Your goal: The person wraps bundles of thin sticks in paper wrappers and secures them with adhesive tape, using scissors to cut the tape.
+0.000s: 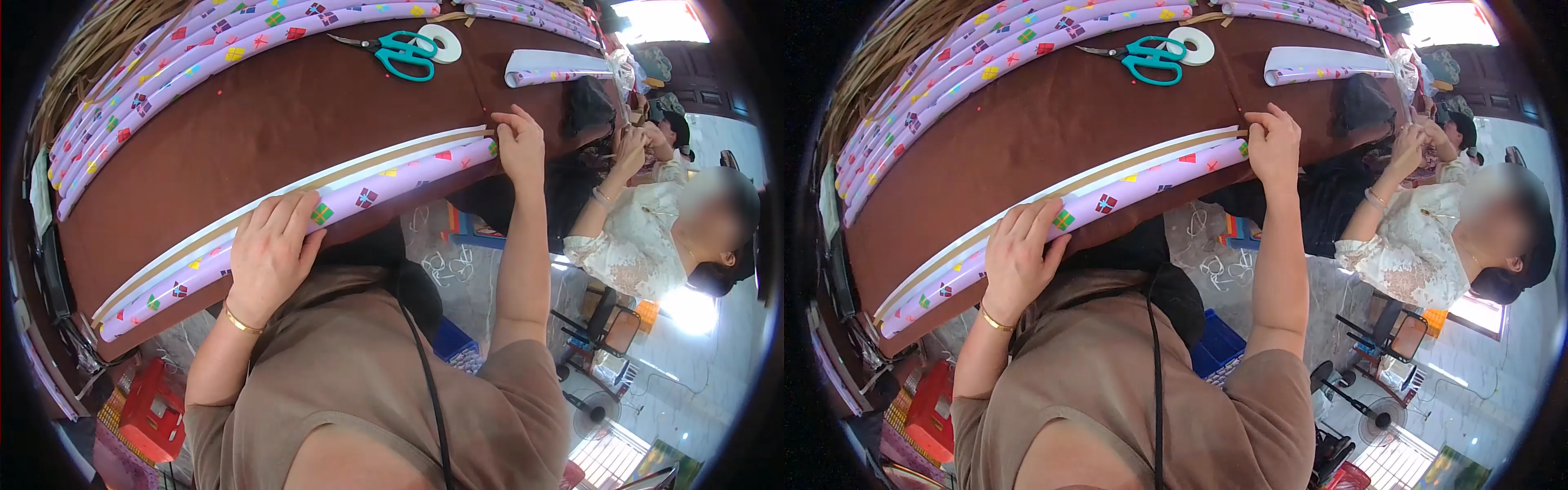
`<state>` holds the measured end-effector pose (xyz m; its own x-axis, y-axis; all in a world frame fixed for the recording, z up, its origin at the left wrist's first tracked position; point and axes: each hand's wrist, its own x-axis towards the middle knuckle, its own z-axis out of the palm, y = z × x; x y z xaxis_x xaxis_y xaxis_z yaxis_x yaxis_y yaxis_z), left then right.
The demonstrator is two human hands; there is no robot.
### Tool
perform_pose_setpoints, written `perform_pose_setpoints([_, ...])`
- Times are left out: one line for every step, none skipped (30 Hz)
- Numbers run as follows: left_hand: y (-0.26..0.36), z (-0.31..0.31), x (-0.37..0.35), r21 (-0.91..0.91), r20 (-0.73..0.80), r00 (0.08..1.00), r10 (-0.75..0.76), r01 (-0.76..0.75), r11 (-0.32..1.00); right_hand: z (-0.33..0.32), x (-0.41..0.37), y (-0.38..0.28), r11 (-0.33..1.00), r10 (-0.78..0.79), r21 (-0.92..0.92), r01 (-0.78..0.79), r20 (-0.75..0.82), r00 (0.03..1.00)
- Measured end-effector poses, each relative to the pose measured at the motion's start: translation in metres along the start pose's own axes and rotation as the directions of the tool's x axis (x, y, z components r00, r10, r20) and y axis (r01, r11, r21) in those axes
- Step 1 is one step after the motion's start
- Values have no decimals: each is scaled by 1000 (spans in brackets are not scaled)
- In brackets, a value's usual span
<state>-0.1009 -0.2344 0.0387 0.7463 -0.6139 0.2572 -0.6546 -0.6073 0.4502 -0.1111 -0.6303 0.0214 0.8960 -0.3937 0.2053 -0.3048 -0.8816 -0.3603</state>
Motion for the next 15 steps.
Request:
perform_pose_setpoints([1, 0, 1, 2, 3, 1000, -3, 3, 1000, 3, 3, 5, 999, 26, 25, -27, 15, 1000])
perform_pose_setpoints([1, 1, 2, 2, 3, 1000, -2, 2, 1000, 5, 5, 8, 997, 51, 48, -52, 28, 998])
perform_pose_setpoints([2, 0, 3, 1, 3, 1000, -2, 2, 1000, 4, 8, 9, 997, 52, 47, -53, 28, 998])
perform_pose_setpoints([2, 0, 3, 0, 4, 1000, -3, 3, 1000, 1, 11, 7, 993, 76, 87, -85, 97, 992])
perform_pose_setpoints([2, 1, 3, 0, 4, 1000, -4, 4, 1000, 0, 13, 7, 985, 96, 125, -118, 166, 981])
perform_pose_setpoints([1, 0, 2, 5, 3, 1000, -4, 4, 1000, 0, 14, 6, 985, 94, 126, -115, 168, 981])
perform_pose_setpoints([1, 0, 1, 10, 1, 1000, -4, 4, 1000, 0, 15, 7, 980, 108, 145, -136, 183, 977])
perform_pose_setpoints([1, 0, 1, 11, 0, 1000, -6, 6, 1000, 1, 16, 7, 974, 122, 165, -156, 198, 973])
perform_pose_setpoints([1, 1, 1, 14, -4, 1000, -6, 6, 1000, 0, 17, 6, 974, 120, 165, -155, 200, 972])
perform_pose_setpoints([2, 1, 2, 15, -9, 1000, -3, 3, 1000, -3, 18, 4, 973, 127, 162, -163, 214, 969])
perform_pose_setpoints([2, 1, 2, 14, -9, 1000, -3, 3, 1000, -4, 18, 3, 972, 133, 158, -172, 228, 964])
perform_pose_setpoints([3, 0, 3, 10, -3, 1000, -10, 10, 1000, -4, 18, 4, 972, 135, 157, -173, 229, 964])
perform_pose_setpoints([3, -1, 1, 5, 2, 1000, -15, 15, 1000, -3, 18, 5, 975, 116, 158, -154, 229, 967])
perform_pose_setpoints([2, -1, 1, 5, 1, 1000, -14, 14, 1000, -1, 17, 6, 978, 96, 158, -134, 227, 969])
perform_pose_setpoints([1, 0, 0, 6, 0, 1000, -10, 10, 1000, -1, 17, 6, 978, 96, 158, -134, 226, 969])
